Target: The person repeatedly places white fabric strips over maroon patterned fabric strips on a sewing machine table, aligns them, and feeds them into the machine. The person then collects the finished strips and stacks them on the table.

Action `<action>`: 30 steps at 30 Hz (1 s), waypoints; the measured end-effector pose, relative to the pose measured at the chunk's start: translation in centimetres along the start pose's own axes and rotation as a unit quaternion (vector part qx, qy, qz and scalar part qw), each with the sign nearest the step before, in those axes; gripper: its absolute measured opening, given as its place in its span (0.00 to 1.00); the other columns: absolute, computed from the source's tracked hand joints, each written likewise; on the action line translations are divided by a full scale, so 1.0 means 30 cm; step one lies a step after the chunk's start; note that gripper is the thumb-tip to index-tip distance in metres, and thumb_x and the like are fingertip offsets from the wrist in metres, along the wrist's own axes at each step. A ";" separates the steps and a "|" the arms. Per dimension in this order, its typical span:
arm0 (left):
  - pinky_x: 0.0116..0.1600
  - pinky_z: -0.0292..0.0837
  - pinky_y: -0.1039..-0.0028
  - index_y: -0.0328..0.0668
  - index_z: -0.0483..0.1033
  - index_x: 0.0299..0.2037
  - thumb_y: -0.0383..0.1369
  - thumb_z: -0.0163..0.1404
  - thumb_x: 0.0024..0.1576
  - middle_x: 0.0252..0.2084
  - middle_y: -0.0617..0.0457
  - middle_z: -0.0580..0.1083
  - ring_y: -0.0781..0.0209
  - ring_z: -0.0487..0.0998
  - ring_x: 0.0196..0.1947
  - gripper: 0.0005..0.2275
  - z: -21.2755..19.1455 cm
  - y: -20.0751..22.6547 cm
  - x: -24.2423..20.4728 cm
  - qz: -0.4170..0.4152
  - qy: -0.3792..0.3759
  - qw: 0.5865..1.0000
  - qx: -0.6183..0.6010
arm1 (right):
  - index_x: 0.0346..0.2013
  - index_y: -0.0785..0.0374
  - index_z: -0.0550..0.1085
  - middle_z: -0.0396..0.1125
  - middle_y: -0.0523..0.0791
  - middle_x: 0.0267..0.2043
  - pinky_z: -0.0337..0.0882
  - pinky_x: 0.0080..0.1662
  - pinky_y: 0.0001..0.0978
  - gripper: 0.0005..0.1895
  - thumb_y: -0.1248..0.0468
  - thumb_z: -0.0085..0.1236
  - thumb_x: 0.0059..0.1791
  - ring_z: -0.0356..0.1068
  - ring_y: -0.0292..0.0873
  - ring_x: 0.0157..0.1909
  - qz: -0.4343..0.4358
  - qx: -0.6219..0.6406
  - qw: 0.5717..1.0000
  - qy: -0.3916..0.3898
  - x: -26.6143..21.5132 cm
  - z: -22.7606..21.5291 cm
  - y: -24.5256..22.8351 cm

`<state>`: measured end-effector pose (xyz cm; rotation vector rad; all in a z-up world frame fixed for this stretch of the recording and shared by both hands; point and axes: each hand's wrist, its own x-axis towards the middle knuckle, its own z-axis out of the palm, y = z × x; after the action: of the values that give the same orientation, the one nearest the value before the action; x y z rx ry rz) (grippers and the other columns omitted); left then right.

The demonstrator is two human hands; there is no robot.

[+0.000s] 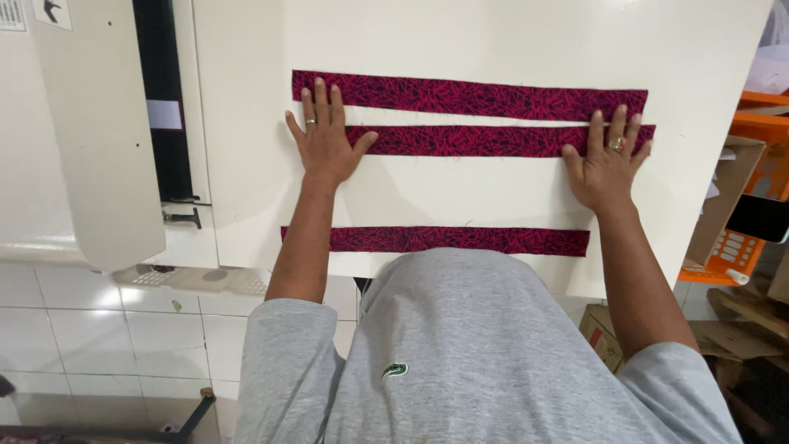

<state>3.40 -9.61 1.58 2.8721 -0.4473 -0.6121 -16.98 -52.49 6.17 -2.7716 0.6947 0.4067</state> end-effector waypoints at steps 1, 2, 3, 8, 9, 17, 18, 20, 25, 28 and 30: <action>0.75 0.22 0.36 0.46 0.37 0.79 0.69 0.40 0.56 0.81 0.48 0.33 0.48 0.27 0.80 0.49 -0.014 -0.006 0.033 -0.001 -0.004 1.000 0.005 | 0.81 0.56 0.45 0.21 0.52 0.84 0.21 0.72 0.74 0.45 0.34 0.32 0.56 0.16 0.59 0.83 -0.003 -0.001 1.000 0.002 0.032 -0.010 -0.015; 0.75 0.22 0.36 0.46 0.37 0.79 0.69 0.40 0.56 0.81 0.48 0.33 0.48 0.27 0.80 0.49 -0.027 -0.010 0.063 -0.001 -0.001 1.000 0.007 | 0.81 0.56 0.44 0.21 0.52 0.84 0.22 0.72 0.74 0.45 0.35 0.32 0.56 0.16 0.59 0.82 -0.007 -0.003 1.000 0.003 0.063 -0.019 -0.028; 0.76 0.22 0.37 0.46 0.37 0.79 0.69 0.40 0.56 0.81 0.48 0.33 0.48 0.27 0.80 0.49 -0.042 -0.012 0.094 -0.001 0.001 1.000 0.009 | 0.81 0.56 0.44 0.21 0.52 0.84 0.22 0.72 0.75 0.45 0.35 0.33 0.56 0.16 0.59 0.82 -0.011 -0.005 1.000 0.004 0.095 -0.027 -0.039; 0.76 0.24 0.34 0.41 0.38 0.80 0.69 0.44 0.60 0.81 0.40 0.34 0.41 0.30 0.80 0.50 -0.099 -0.013 0.101 0.026 0.086 0.996 -0.011 | 0.84 0.56 0.44 0.23 0.51 0.86 0.22 0.74 0.75 0.44 0.36 0.38 0.60 0.17 0.58 0.84 -0.037 -0.007 0.999 0.029 0.114 -0.032 -0.018; 0.76 0.25 0.34 0.40 0.39 0.81 0.69 0.45 0.61 0.82 0.41 0.34 0.42 0.31 0.82 0.50 -0.110 -0.021 0.054 0.032 0.094 0.995 -0.027 | 0.85 0.56 0.44 0.23 0.51 0.86 0.22 0.74 0.75 0.45 0.36 0.39 0.61 0.17 0.57 0.84 -0.047 -0.008 0.998 0.041 0.085 -0.027 -0.003; 0.65 0.51 0.45 0.40 0.64 0.65 0.52 0.71 0.34 0.67 0.42 0.56 0.43 0.58 0.66 0.48 0.008 -0.117 -0.546 -0.077 0.021 0.992 -0.095 | 0.61 0.55 0.73 0.49 0.50 0.77 0.42 0.72 0.65 0.36 0.42 0.70 0.44 0.40 0.56 0.80 -0.158 -0.017 0.985 0.069 -0.461 0.124 0.063; 0.60 0.56 0.49 0.40 0.71 0.61 0.48 0.72 0.35 0.60 0.43 0.65 0.46 0.66 0.58 0.42 0.036 -0.134 -0.582 -0.081 0.060 0.988 -0.120 | 0.57 0.56 0.76 0.55 0.51 0.73 0.47 0.70 0.62 0.33 0.44 0.72 0.43 0.47 0.57 0.76 -0.165 0.014 0.982 0.095 -0.490 0.129 0.057; 0.59 0.62 0.55 0.46 0.77 0.47 0.48 0.70 0.42 0.48 0.52 0.71 0.52 0.71 0.51 0.26 0.082 -0.159 -0.625 -0.114 0.034 0.984 -0.134 | 0.47 0.56 0.79 0.65 0.49 0.61 0.56 0.65 0.55 0.24 0.49 0.75 0.43 0.59 0.54 0.66 -0.163 0.042 0.979 0.114 -0.509 0.124 0.045; 0.51 0.63 0.58 0.45 0.80 0.26 0.38 0.70 0.41 0.30 0.55 0.76 0.53 0.76 0.37 0.12 0.078 -0.176 -0.605 -0.030 0.112 0.981 -0.157 | 0.33 0.57 0.76 0.75 0.43 0.41 0.71 0.49 0.42 0.10 0.61 0.73 0.45 0.74 0.47 0.44 -0.196 0.059 0.976 0.068 -0.450 0.059 0.059; 0.45 0.67 0.64 0.42 0.80 0.30 0.32 0.68 0.46 0.26 0.57 0.78 0.61 0.77 0.32 0.09 0.023 -0.181 -0.559 -0.064 0.068 0.961 -0.259 | 0.37 0.60 0.78 0.75 0.45 0.40 0.74 0.45 0.37 0.08 0.67 0.70 0.47 0.74 0.47 0.41 -0.082 0.031 0.996 -0.021 -0.399 0.018 0.097; 0.37 0.73 0.73 0.42 0.78 0.33 0.28 0.65 0.49 0.29 0.57 0.77 0.67 0.77 0.30 0.07 -0.007 -0.184 -0.519 -0.130 0.035 0.903 -0.408 | 0.45 0.64 0.75 0.75 0.47 0.42 0.75 0.47 0.35 0.15 0.67 0.69 0.46 0.75 0.44 0.44 -0.048 0.166 0.984 -0.040 -0.352 -0.006 0.124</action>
<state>-8.67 0.64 6.29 2.1328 0.1886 -0.5539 -27.71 -51.31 9.12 -2.4470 0.5507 0.3458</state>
